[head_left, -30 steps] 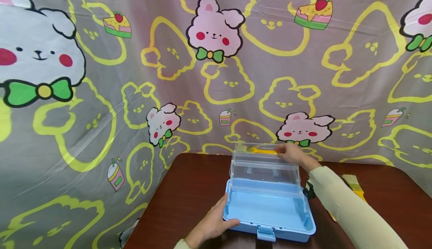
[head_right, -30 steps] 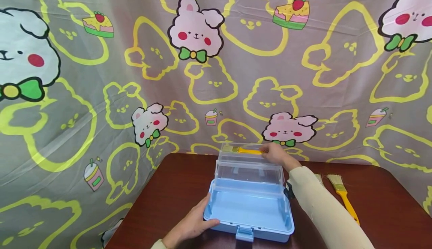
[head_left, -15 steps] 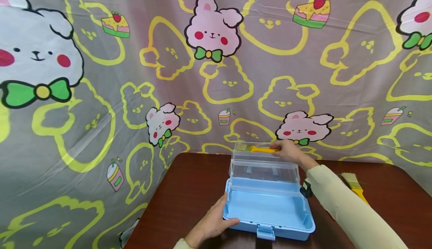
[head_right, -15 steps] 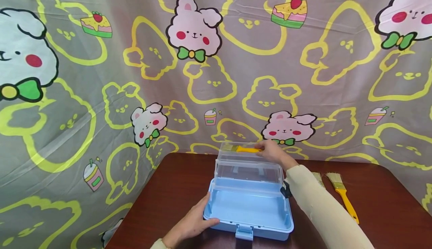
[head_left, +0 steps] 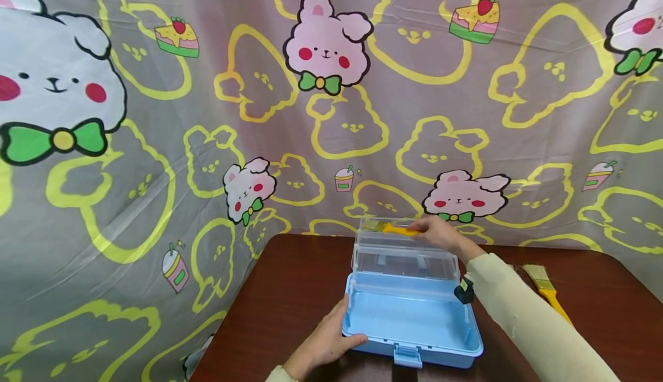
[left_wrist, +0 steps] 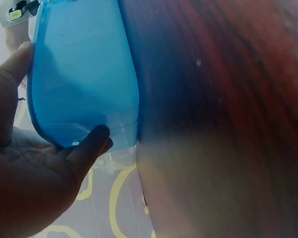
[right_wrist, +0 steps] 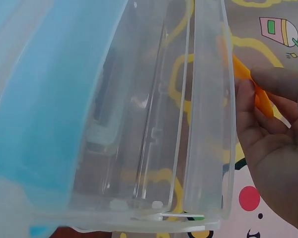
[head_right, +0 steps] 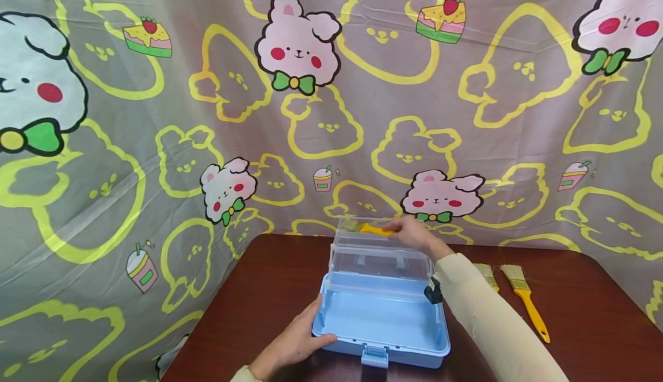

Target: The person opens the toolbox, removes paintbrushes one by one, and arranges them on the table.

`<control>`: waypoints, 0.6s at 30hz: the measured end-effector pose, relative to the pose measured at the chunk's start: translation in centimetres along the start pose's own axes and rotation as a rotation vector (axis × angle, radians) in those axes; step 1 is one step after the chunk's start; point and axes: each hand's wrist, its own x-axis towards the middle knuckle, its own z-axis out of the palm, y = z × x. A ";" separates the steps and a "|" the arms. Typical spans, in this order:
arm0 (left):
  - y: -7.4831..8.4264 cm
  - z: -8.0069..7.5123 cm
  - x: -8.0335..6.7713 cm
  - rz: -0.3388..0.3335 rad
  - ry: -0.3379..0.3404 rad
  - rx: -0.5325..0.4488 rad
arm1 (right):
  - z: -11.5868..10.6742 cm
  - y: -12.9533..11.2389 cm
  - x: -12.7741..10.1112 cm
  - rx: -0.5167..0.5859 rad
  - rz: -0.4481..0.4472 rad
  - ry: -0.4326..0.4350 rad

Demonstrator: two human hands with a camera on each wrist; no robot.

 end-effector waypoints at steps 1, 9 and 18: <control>0.0 0.0 0.0 0.001 0.002 0.002 | 0.0 -0.1 0.0 0.000 -0.002 -0.005; -0.1 0.1 -0.1 0.040 0.019 0.015 | 0.1 0.0 -0.1 0.052 0.013 -0.053; 0.0 0.2 -0.1 0.010 0.012 0.005 | 0.1 0.2 -0.3 0.149 -0.001 -0.036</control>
